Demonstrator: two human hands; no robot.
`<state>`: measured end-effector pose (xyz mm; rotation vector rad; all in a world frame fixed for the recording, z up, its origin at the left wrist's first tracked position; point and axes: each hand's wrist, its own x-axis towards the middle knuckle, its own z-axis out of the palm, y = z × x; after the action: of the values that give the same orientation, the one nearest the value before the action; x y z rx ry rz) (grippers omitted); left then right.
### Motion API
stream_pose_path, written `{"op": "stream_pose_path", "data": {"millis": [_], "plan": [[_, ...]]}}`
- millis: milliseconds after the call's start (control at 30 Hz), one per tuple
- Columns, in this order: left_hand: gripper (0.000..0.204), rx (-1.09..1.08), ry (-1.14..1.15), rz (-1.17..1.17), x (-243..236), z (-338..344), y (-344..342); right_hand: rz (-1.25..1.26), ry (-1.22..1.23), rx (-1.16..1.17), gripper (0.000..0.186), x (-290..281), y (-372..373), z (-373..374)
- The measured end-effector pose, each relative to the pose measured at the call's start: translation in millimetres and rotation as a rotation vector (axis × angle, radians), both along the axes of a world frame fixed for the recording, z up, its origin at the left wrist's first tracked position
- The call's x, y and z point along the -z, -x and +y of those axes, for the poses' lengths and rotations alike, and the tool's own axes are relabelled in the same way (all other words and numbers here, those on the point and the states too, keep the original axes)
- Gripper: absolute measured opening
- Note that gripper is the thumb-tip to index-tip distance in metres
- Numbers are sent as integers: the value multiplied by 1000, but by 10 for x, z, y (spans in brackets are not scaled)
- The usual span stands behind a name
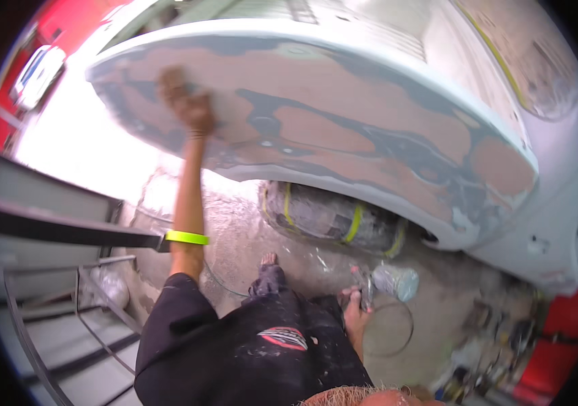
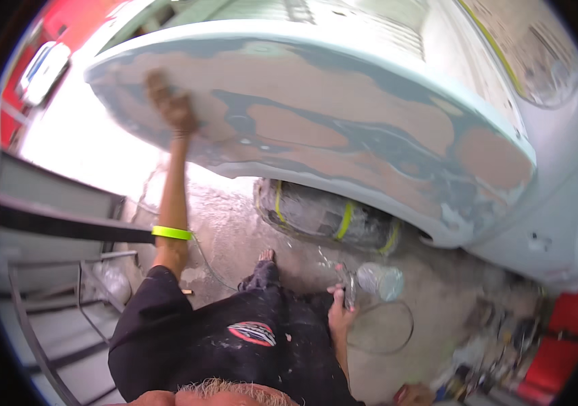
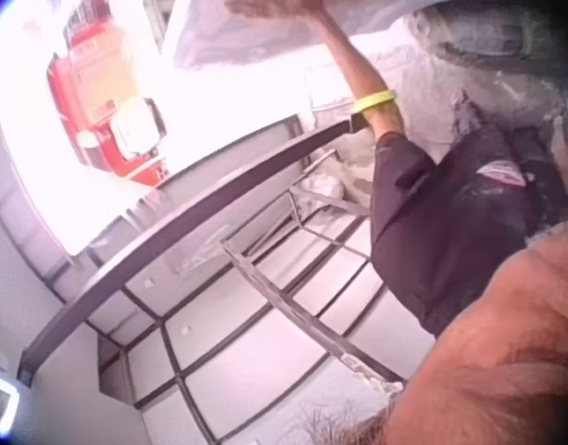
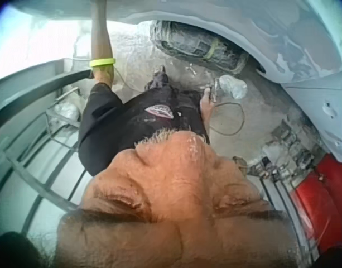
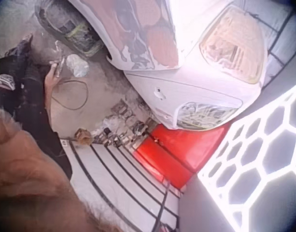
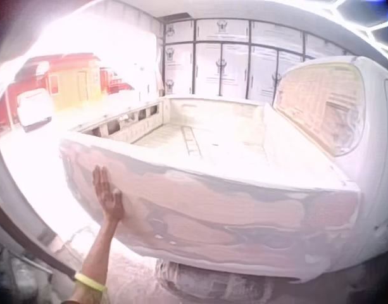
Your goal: Mix automotive paint and use a spray gun to apply it to a car body panel.
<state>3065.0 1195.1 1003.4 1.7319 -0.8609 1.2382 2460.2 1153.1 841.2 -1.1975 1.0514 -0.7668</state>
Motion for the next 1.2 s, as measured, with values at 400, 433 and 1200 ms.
{"op": "stream_pose_path", "data": {"millis": [400,433,1200], "plan": [[81,-45,304,736,1808,1015,-581,21,-26,124,21,-630,-893,1000],[80,21,300,729,1601,595,63,21,-4,128,22,-746,-956,1044],[32,1058,-1438,1105,2367,1381,3248,268,76,1348,22,613,1510,1382]]}}
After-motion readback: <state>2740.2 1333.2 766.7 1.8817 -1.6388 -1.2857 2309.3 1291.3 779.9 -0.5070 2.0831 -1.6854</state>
